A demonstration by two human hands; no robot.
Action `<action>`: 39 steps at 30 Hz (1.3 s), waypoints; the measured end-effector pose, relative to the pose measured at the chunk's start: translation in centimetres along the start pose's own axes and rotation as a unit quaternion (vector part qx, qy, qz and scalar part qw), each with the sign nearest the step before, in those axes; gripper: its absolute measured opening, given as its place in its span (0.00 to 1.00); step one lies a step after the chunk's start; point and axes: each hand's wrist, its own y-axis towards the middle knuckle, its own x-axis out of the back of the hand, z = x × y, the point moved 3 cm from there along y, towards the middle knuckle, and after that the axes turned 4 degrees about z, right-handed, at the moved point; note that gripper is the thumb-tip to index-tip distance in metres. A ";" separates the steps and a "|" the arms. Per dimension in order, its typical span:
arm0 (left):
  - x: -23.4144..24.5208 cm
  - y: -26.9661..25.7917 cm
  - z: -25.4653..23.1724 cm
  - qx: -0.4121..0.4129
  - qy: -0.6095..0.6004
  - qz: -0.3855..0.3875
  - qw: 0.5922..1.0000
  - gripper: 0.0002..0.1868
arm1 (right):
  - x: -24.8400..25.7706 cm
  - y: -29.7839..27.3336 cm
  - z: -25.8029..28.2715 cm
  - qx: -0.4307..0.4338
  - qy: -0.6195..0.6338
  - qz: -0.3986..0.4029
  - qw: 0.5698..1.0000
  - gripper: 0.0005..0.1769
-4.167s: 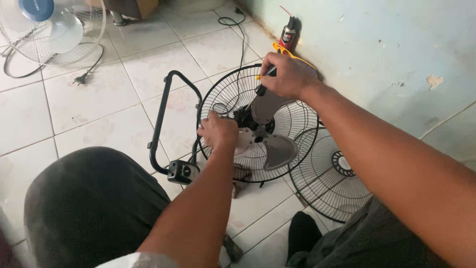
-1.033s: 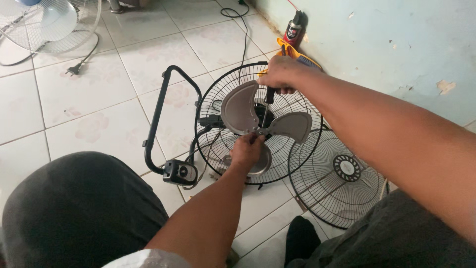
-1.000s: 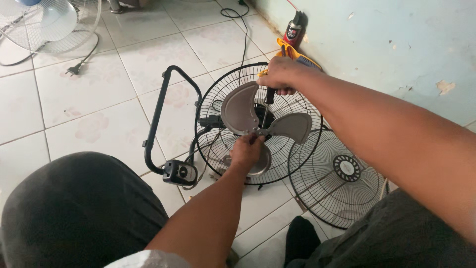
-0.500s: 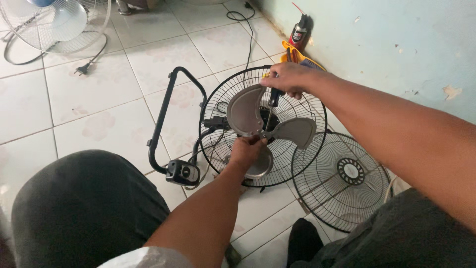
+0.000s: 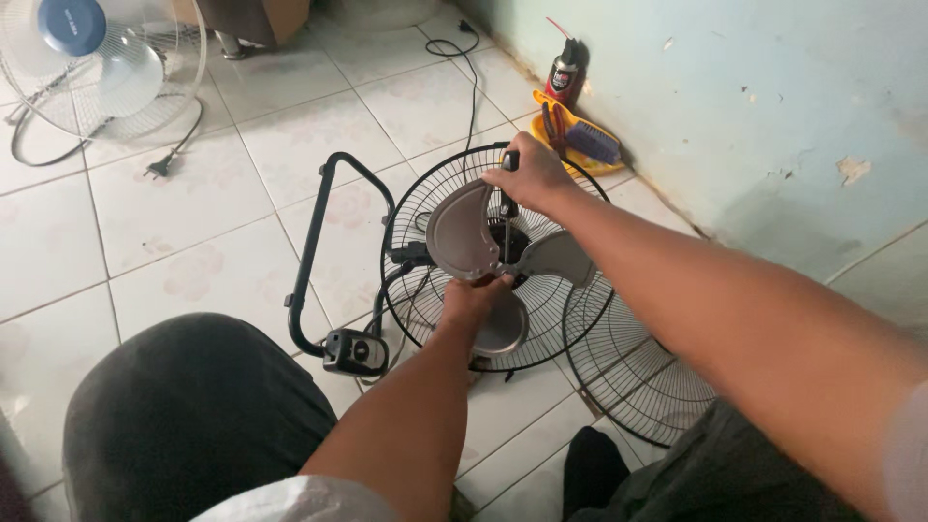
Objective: The person disassembles a standing electric fan by removing the front grille and fan blades, then reassembles it by reattaching the blades and securing the front grille.
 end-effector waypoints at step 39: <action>0.5 -0.8 -1.4 0.003 0.090 0.007 0.996 0.20 | 4.5 0.1 2.4 -0.098 0.022 0.328 0.939 0.23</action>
